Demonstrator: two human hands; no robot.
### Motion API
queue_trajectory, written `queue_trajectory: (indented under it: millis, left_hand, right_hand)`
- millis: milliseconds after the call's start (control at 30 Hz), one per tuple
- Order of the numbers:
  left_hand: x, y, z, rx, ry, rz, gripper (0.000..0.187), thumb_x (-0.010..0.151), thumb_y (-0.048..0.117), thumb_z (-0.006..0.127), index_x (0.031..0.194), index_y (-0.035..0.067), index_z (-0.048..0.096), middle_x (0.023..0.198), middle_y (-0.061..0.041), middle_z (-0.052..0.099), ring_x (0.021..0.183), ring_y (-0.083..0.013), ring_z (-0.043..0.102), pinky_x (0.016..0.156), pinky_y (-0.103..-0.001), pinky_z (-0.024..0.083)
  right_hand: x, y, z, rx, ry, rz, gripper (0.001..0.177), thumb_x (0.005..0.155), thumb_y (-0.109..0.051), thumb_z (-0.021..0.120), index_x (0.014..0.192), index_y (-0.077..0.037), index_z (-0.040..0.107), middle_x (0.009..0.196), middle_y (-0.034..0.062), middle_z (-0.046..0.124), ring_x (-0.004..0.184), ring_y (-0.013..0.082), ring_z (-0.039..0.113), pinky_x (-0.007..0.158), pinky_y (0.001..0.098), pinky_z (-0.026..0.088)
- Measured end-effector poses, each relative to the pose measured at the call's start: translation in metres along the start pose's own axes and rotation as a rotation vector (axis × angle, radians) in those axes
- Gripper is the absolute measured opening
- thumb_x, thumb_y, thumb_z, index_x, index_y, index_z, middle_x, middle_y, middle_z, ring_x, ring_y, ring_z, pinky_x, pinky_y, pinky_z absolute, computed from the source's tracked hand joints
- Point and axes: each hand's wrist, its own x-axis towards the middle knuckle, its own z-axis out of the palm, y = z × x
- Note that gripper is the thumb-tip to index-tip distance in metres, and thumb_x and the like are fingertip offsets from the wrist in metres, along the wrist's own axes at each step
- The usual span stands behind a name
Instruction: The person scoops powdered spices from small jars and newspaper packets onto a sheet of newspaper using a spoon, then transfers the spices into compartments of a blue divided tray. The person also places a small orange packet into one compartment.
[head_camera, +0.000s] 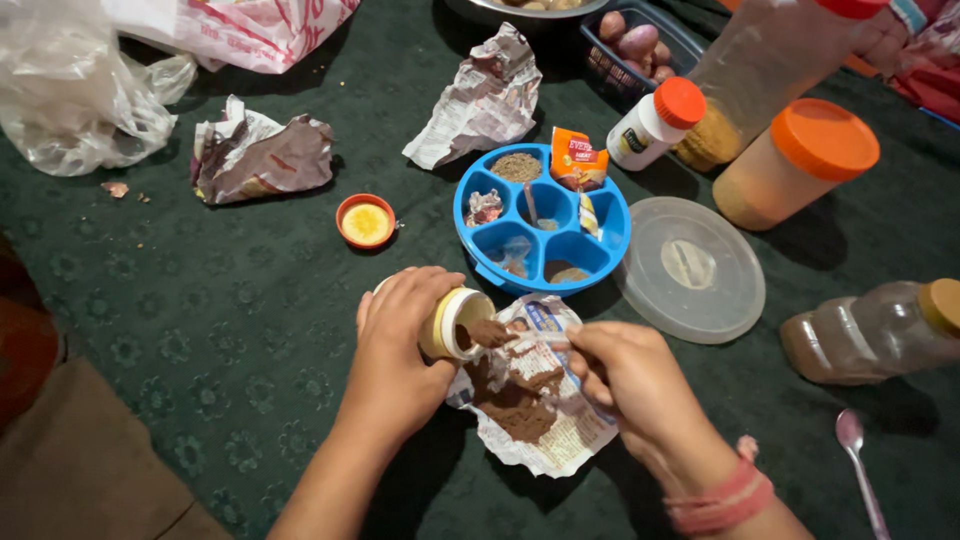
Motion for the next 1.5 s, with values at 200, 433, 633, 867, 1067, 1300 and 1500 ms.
queue_trajectory:
  millis: [200,433,633,867,1067,1300,1500]
  left_hand:
    - [0.0,0.0,-0.002,-0.034,0.014,0.028,0.066,0.058,-0.002,0.075,0.121,0.012,0.065,0.129,-0.007,0.064,0.135,-0.0307,0.052,0.117,-0.051,0.027]
    - [0.001,-0.001,-0.003,-0.035,0.014,0.027,0.067,0.057,-0.001,0.077,0.122,0.013,0.065,0.129,-0.007,0.064,0.135,-0.031,0.051,0.116,-0.053,0.026]
    - [0.002,-0.001,-0.006,-0.031,-0.002,0.005,0.066,0.059,-0.001,0.077,0.122,0.013,0.065,0.129,-0.007,0.064,0.135,-0.0299,0.052,0.116,-0.053,0.027]
    - [0.004,-0.002,-0.006,-0.021,-0.006,0.01,0.068,0.057,-0.001,0.077,0.122,0.013,0.065,0.129,-0.008,0.064,0.135,-0.03,0.052,0.115,-0.053,0.028]
    - [0.005,-0.004,-0.004,-0.02,-0.001,0.023,0.069,0.057,0.001,0.079,0.123,0.011,0.064,0.13,-0.009,0.064,0.134,-0.031,0.051,0.114,-0.053,0.028]
    - [0.004,-0.004,-0.004,-0.009,0.017,0.064,0.066,0.058,0.001,0.078,0.122,0.01,0.065,0.129,-0.009,0.065,0.132,-0.031,0.054,0.111,-0.047,0.034]
    - [0.002,-0.005,-0.003,-0.012,0.023,0.098,0.065,0.059,0.002,0.079,0.122,0.008,0.064,0.128,-0.01,0.066,0.132,-0.0313,0.055,0.11,-0.046,0.035]
  right_hand:
    - [-0.005,-0.002,0.054,-0.616,0.163,-0.434,0.023,0.093,-0.021,0.066,0.093,-0.002,0.079,0.075,0.0106,0.073,0.058,0.0168,0.059,0.053,0.0312,0.046]
    - [-0.03,-0.001,0.053,-0.752,0.176,-0.704,0.021,0.091,-0.02,0.068,0.103,-0.007,0.079,0.084,0.0092,0.078,0.069,0.0176,0.074,0.063,0.0313,0.055]
    - [-0.032,0.019,0.011,-0.357,0.282,-0.4,0.024,0.096,-0.021,0.065,0.102,-0.002,0.079,0.07,0.0022,0.069,0.057,0.0075,0.054,0.049,0.0245,0.043]
    - [-0.031,0.06,-0.05,-0.535,0.579,-0.281,0.023,0.095,-0.019,0.067,0.101,0.0,0.078,0.067,0.0036,0.071,0.054,0.0076,0.052,0.048,0.0247,0.04]
    - [-0.029,0.097,-0.051,-0.264,0.488,-0.192,0.022,0.095,-0.017,0.065,0.098,0.001,0.078,0.066,0.0033,0.068,0.052,0.009,0.05,0.048,0.0261,0.039]
    - [-0.037,0.102,-0.021,-0.314,0.385,-0.125,0.025,0.093,-0.017,0.066,0.09,0.003,0.079,0.061,0.0033,0.067,0.051,0.0067,0.053,0.048,0.0238,0.041]
    - [-0.039,0.094,-0.009,-0.161,0.284,0.038,0.03,0.093,-0.016,0.063,0.083,0.009,0.076,0.056,0.0063,0.062,0.041,0.0108,0.044,0.041,0.0263,0.033]
